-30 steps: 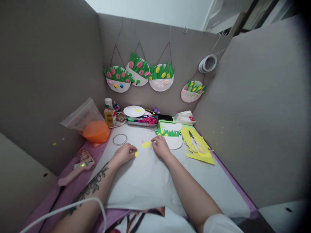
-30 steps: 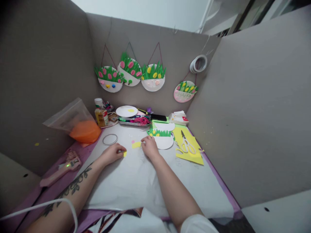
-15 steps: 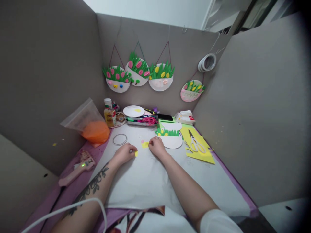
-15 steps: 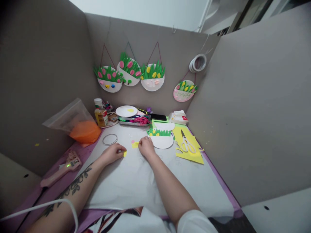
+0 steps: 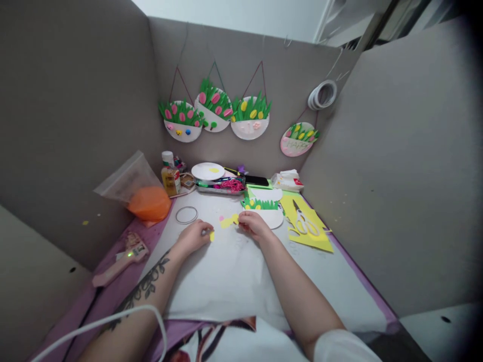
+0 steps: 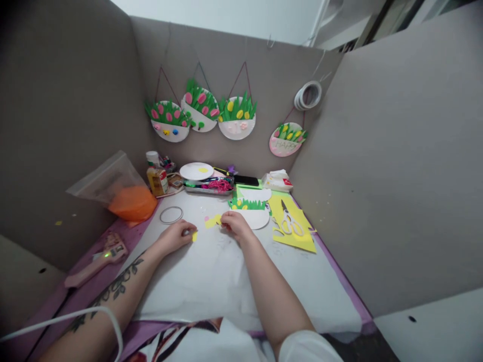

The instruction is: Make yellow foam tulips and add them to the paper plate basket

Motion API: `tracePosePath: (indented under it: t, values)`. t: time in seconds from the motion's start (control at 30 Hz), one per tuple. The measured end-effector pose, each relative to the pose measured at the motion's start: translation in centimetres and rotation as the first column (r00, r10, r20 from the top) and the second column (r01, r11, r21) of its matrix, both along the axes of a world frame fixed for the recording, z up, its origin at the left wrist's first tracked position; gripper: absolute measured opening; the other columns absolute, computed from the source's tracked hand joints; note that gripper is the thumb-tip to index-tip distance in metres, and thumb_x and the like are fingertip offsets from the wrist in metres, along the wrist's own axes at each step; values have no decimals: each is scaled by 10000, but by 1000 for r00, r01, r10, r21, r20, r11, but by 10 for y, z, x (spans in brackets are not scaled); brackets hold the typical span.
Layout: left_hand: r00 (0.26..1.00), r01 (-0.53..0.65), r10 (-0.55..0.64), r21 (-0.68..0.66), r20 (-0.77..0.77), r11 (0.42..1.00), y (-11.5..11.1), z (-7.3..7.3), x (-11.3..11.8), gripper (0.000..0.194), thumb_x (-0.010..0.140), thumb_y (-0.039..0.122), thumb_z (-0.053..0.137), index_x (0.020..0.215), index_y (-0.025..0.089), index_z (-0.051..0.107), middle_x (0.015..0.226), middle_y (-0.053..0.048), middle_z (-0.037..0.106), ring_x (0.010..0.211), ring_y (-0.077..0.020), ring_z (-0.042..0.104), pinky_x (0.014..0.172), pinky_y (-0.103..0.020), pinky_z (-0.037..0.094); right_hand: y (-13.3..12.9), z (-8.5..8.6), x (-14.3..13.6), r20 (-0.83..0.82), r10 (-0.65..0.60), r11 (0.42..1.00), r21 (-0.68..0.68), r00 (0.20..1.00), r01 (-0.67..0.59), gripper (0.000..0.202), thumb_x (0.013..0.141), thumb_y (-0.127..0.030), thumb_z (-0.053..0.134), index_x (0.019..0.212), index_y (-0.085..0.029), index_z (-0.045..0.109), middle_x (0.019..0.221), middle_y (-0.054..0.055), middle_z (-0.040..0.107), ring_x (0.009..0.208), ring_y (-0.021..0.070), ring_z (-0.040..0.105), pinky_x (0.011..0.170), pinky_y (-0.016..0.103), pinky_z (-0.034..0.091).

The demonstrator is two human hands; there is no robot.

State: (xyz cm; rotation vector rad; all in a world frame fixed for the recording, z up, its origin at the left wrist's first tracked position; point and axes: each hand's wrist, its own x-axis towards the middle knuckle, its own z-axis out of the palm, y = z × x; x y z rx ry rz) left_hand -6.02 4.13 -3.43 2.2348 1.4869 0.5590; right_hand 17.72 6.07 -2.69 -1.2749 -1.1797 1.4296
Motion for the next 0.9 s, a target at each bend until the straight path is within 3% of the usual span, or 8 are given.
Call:
tracePosePath:
  t: [0.27, 0.37, 0.43, 0.6, 0.73, 0.83, 0.9]
  values:
    - [974, -45, 39, 24, 222, 999, -1, 5, 3, 308, 653, 169, 528, 941, 192, 632, 871, -17, 601, 646, -122, 524, 619, -230, 408, -7, 4, -8, -61, 8, 1000, 4, 998, -8, 83, 568, -173, 566, 625, -162, 506, 533, -3, 588, 464, 81, 501, 391, 153, 307]
    - [930, -103, 103, -20, 353, 994, -6, 14, 8, 256, 692, 228, 517, 915, 179, 632, 841, -13, 617, 605, -118, 516, 588, -229, 414, -15, 4, -20, -12, 32, 997, 68, 999, -31, 84, 590, -173, 562, 649, -163, 503, 542, -9, 592, 470, 86, 510, 415, 163, 329]
    - [902, -77, 95, -58, 422, 995, -11, 20, 13, 230, 714, 262, 514, 887, 172, 636, 805, -18, 632, 635, -131, 535, 584, -229, 419, -21, 3, -30, 46, 66, 986, 151, 997, -72, 72, 614, -174, 554, 676, -166, 517, 537, -30, 570, 474, 84, 497, 436, 172, 340]
    - [840, 51, 24, -122, 542, 991, -20, 25, 23, 187, 724, 290, 526, 808, 160, 631, 737, -10, 630, 638, -129, 550, 566, -222, 415, -35, 3, -50, 212, 48, 911, 392, 976, -130, 76, 668, -160, 529, 724, -162, 581, 617, -38, 553, 553, 87, 483, 524, 199, 375]
    - [786, 1, 144, -234, 602, 972, -19, 25, 24, 141, 678, 270, 559, 720, 145, 609, 601, 21, 577, 521, -102, 508, 496, -204, 373, -38, 7, -50, 263, 0, 865, 484, 965, -132, 204, 710, -118, 474, 846, -173, 616, 783, 2, 612, 698, 116, 548, 641, 233, 431]
    - [723, -34, 228, -296, 652, 955, -18, 27, 23, 169, 656, 289, 596, 732, 139, 612, 601, 18, 587, 516, -99, 512, 496, -204, 369, -39, 10, -45, 310, -3, 786, 589, 951, -189, 301, 719, -83, 467, 950, -198, 621, 947, 29, 608, 806, 127, 561, 697, 246, 446]
    - [673, -3, 245, -329, 697, 944, -19, 29, 24, 199, 644, 312, 621, 741, 139, 614, 604, 18, 590, 512, -97, 511, 494, -204, 369, -40, 11, -43, 346, 23, 740, 625, 938, -249, 273, 726, -93, 510, 938, -207, 638, 936, 32, 609, 796, 129, 563, 692, 247, 451]
